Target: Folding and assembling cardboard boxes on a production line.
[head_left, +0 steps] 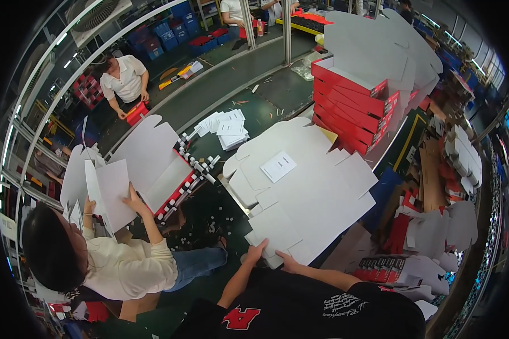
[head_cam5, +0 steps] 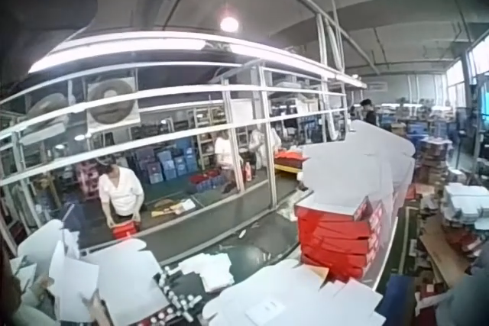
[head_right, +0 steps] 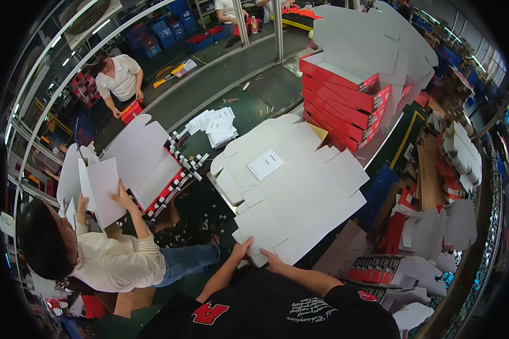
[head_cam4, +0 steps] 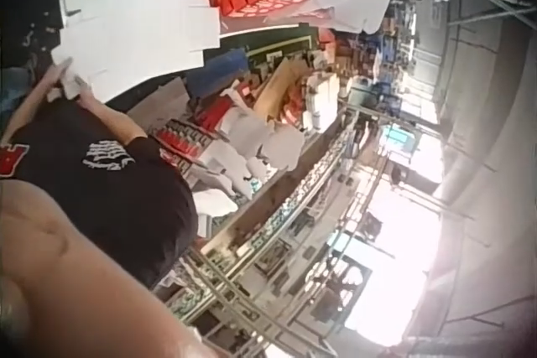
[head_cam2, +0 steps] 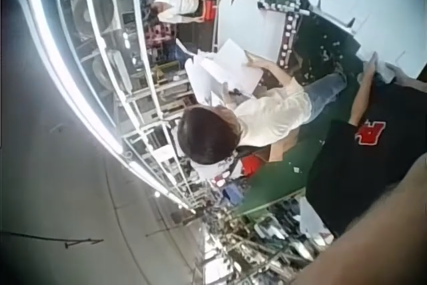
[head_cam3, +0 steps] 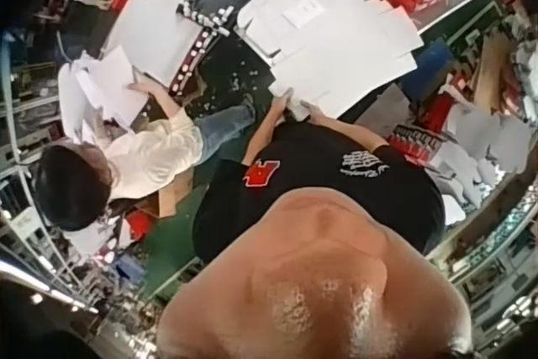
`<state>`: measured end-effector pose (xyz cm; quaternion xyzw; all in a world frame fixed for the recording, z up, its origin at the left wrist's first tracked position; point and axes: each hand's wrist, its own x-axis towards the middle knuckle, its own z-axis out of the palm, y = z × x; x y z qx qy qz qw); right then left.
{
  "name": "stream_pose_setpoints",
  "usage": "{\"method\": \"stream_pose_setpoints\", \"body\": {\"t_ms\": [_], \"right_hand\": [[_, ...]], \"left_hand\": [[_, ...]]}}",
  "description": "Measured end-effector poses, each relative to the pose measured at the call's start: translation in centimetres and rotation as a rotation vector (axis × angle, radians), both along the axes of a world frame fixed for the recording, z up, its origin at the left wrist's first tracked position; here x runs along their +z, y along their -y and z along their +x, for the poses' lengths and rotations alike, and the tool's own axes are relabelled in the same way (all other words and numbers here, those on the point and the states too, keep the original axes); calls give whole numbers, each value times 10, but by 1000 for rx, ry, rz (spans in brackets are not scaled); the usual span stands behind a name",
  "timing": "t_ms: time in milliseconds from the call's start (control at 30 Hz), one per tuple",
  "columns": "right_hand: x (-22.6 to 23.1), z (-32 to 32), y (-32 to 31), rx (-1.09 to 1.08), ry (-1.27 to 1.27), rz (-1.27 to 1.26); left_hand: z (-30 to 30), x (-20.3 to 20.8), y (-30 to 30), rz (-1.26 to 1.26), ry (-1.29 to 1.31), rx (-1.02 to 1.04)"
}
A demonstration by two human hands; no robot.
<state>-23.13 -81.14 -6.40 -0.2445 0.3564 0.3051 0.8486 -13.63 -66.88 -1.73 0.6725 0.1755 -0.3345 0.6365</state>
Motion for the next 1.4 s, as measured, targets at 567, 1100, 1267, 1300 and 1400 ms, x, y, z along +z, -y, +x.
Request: {"method": "stream_pose_setpoints", "body": {"t_ms": [567,1100,1267,1300,1400], "right_hand": [[161,93,9,1053,-54,-803],[142,109,-35,1278,-105,-1595],[145,110,-38,1244,-69,-1565],[145,109,-37,1200,-33,-1565],[145,108,-34,1218,-42,-1547]], "left_hand": [[17,15,-22,467,280,-547],[8,10,-48,-248,-124,-293],[11,25,-50,-260,-108,-403],[10,32,-49,-272,-61,-454],[5,43,-50,-289,52,-463]]}}
